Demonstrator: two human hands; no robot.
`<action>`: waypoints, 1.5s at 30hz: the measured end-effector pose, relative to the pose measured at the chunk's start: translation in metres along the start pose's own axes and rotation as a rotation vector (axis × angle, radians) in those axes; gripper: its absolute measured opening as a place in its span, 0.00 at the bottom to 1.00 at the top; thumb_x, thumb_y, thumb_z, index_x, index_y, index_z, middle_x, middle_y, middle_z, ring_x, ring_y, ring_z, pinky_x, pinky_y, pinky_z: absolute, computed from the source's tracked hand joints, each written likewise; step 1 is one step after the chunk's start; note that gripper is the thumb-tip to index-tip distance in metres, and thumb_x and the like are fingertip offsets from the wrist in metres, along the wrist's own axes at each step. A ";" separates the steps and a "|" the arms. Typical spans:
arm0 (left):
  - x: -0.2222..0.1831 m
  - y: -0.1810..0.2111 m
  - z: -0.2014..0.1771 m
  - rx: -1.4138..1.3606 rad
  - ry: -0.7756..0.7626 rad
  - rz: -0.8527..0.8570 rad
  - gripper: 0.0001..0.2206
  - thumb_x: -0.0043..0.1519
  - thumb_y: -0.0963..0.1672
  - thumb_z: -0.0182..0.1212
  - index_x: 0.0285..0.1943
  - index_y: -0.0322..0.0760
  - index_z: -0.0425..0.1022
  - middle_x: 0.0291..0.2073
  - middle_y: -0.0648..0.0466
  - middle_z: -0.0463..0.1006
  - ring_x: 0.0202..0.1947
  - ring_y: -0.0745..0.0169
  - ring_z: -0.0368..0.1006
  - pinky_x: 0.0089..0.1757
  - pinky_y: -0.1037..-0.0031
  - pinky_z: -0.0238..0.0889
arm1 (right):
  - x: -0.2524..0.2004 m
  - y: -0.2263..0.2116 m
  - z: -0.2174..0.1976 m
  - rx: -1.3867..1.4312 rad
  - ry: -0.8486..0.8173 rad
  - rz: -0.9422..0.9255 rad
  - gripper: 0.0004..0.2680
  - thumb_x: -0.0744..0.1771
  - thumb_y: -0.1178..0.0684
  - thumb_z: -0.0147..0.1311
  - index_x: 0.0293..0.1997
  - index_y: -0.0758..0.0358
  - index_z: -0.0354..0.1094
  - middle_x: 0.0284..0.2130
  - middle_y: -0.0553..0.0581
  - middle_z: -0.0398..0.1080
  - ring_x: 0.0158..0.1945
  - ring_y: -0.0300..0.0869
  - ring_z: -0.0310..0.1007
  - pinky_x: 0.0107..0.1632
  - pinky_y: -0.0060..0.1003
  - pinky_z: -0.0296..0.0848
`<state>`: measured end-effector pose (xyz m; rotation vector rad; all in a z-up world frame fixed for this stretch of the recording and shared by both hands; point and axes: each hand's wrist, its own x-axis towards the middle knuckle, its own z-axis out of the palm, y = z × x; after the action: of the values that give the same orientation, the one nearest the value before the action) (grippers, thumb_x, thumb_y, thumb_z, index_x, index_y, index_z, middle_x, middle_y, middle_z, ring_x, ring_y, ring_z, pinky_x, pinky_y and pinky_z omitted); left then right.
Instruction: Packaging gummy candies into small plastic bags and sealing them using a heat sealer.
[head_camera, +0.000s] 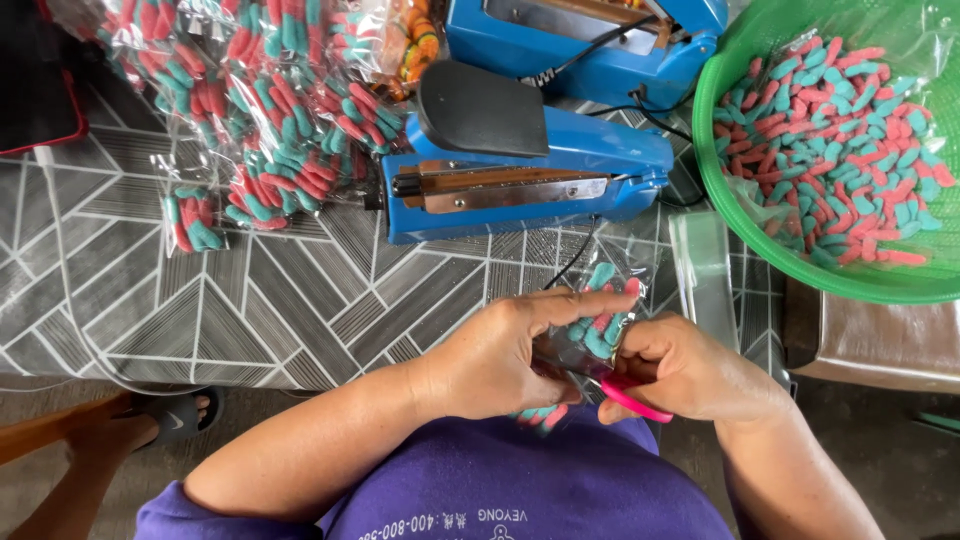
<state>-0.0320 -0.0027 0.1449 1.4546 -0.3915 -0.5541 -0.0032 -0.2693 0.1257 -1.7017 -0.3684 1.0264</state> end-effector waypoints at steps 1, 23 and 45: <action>-0.001 -0.003 0.000 0.011 0.004 0.012 0.39 0.51 0.33 0.71 0.72 0.52 0.66 0.60 0.56 0.75 0.25 0.79 0.72 0.33 0.83 0.72 | 0.000 0.002 0.001 -0.023 0.010 0.080 0.13 0.55 0.60 0.80 0.23 0.64 0.71 0.15 0.47 0.67 0.19 0.31 0.59 0.20 0.29 0.57; 0.006 0.012 -0.268 1.121 1.014 0.303 0.35 0.58 0.37 0.82 0.72 0.45 0.68 0.68 0.46 0.64 0.62 0.34 0.67 0.47 0.47 0.68 | -0.034 -0.019 -0.013 -0.714 0.538 0.645 0.17 0.60 0.46 0.72 0.54 0.41 0.78 0.26 0.45 0.77 0.25 0.36 0.65 0.37 0.27 0.66; 0.047 -0.112 0.030 1.288 0.027 0.739 0.10 0.64 0.39 0.56 0.26 0.39 0.72 0.31 0.52 0.73 0.35 0.51 0.69 0.35 0.62 0.66 | -0.036 -0.016 -0.022 -0.707 0.721 0.464 0.06 0.63 0.49 0.68 0.38 0.49 0.74 0.25 0.41 0.79 0.28 0.30 0.77 0.35 0.29 0.70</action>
<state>-0.0237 -0.0572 0.0324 2.3056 -1.3464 0.4484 -0.0037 -0.3012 0.1580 -2.7430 0.1800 0.5303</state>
